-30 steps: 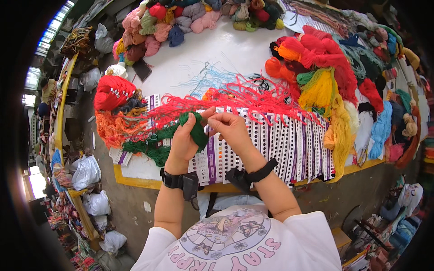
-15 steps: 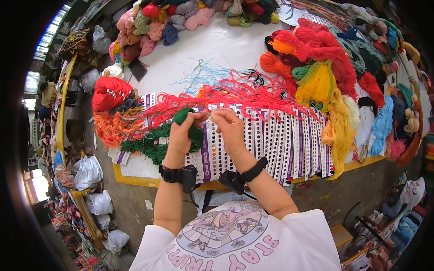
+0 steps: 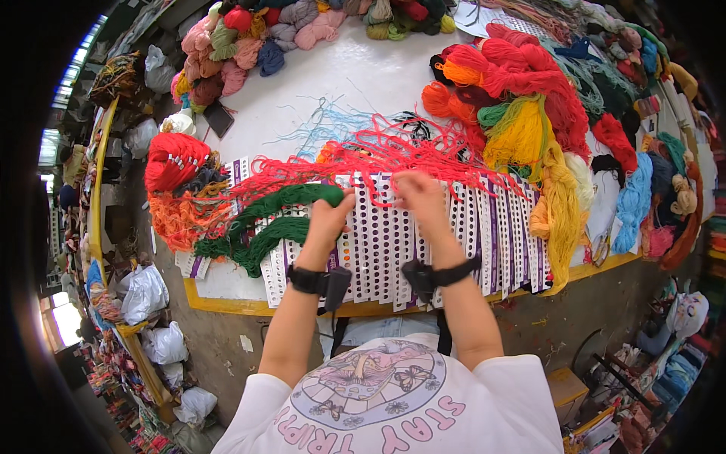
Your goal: The person threads green embroidery floss through holes in paper organizers by hand. They repeatedly pull strands from a bundle, insert them into the holes, and move the organizers aside on the table.
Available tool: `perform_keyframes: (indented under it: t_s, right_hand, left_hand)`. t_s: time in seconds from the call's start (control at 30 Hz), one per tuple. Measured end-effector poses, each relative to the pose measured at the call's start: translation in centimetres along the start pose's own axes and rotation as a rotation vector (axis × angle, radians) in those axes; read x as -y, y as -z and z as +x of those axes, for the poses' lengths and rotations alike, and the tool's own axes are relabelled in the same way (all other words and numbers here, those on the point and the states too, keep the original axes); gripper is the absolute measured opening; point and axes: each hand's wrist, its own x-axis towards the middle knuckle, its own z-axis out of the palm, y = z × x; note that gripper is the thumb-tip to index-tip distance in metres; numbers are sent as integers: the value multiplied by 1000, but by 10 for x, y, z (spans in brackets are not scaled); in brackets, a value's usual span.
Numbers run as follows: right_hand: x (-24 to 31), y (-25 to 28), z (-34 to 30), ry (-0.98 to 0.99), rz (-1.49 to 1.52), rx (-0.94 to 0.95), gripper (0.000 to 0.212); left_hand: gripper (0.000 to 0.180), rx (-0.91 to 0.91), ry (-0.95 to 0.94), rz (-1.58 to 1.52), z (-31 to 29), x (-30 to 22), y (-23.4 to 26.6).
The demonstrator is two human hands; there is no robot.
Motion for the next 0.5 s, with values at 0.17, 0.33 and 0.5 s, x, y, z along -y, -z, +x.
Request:
perform_keyframes:
  t_s: [0.17, 0.33, 0.5]
  right_hand:
    - [-40, -37, 17, 100, -161, 98, 17]
    - [-39, -38, 19, 12, -227, 41, 24]
    - [-36, -44, 19, 34, -315, 45, 24]
  left_hand:
    - [21, -85, -136, 160, 17, 14, -6]
    - [15, 134, 46, -133, 17, 10, 7]
    - [14, 70, 34, 1, 18, 3, 1]
